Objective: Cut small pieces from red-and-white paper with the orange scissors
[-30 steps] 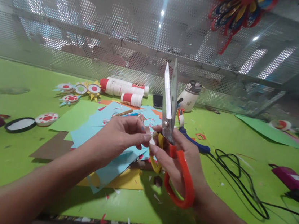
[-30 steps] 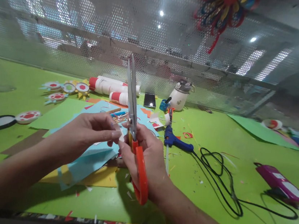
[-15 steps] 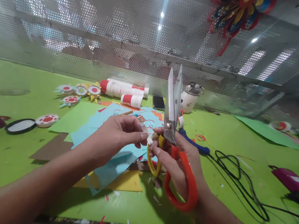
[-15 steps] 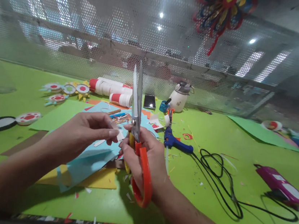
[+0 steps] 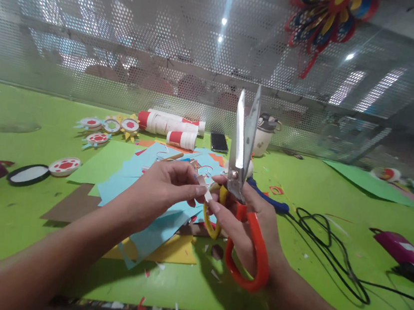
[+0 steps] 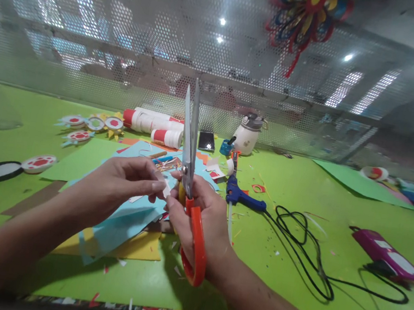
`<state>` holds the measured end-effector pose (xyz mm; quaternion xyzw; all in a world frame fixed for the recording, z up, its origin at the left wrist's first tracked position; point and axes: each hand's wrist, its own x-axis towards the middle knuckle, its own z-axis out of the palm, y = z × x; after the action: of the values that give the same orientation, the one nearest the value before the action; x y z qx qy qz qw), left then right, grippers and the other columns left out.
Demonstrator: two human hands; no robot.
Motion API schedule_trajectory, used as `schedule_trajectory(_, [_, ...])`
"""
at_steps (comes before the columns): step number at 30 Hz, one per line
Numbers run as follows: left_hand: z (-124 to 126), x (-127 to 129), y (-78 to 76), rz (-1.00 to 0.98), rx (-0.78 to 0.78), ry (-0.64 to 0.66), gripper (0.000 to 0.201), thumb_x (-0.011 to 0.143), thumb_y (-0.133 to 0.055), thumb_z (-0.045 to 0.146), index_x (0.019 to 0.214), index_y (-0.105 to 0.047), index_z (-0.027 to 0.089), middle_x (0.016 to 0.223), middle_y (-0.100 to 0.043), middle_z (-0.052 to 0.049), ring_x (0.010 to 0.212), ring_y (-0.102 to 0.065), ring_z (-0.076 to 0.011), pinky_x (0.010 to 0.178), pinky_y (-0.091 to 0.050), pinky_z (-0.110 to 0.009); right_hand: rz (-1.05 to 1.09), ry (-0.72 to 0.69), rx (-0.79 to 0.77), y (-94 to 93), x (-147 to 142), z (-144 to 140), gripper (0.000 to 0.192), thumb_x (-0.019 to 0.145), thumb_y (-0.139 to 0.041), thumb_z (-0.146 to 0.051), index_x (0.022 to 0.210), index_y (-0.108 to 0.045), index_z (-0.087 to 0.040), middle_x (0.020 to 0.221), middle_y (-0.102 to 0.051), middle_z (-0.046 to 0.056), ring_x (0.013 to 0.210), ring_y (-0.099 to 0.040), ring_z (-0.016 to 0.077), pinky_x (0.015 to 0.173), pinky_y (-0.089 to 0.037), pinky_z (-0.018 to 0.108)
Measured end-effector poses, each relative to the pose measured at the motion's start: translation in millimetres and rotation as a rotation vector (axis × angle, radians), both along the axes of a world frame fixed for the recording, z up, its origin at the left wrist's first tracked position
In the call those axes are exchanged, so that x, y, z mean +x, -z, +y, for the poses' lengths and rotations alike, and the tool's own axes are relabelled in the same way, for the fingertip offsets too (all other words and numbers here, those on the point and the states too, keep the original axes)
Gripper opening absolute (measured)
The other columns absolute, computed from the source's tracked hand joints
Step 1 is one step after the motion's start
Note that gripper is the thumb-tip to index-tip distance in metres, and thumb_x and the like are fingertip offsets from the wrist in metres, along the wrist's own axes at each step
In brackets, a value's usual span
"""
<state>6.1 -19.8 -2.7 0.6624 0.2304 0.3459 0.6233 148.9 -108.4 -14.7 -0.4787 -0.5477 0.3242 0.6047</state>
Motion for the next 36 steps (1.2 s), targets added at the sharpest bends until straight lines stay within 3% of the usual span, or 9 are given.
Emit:
schedule_trajectory(15, [-0.4,-2.3,-0.9,0.016,0.004,-0.05,0.013,0.072,-0.068,0.021,0.067,-0.059,0.014,0.063,-0.061,0.001,0.059,-0.054,-0.0099,0.059,-0.044,-0.024,0.031,-0.005,-0.062,0.3,-2.3,-1.7,0.026,0.079,-0.059,-0.015,0.103,-0.058,-0.023,0.075,-0.057,-0.004,0.058,-0.052,0.0078,0.051,-0.053,0.018])
schedule_trajectory(25, [-2.2,-0.5,-2.8,0.016,-0.018,0.008,0.014,0.07,-0.07,0.022,0.066,-0.06,0.014,0.063,-0.062,0.0,0.061,-0.055,-0.0113,0.06,-0.044,-0.025,-0.01,-0.008,-0.01,0.5,1.1,-2.5,0.025,0.081,-0.059,-0.019,0.106,-0.056,-0.022,0.082,-0.061,0.0,0.071,-0.059,0.0129,0.059,-0.051,0.023])
schedule_trajectory(36, [-3.7,-1.0,-3.5,0.015,-0.033,0.012,0.013,0.07,-0.069,0.023,0.068,-0.059,0.014,0.064,-0.063,-0.001,0.062,-0.057,-0.0124,0.06,-0.044,-0.026,0.006,-0.009,-0.051,-1.7,-0.8,-3.2,0.026,0.08,-0.059,-0.02,0.106,-0.055,-0.022,0.081,-0.059,0.0,0.07,-0.059,0.014,0.055,-0.053,0.025])
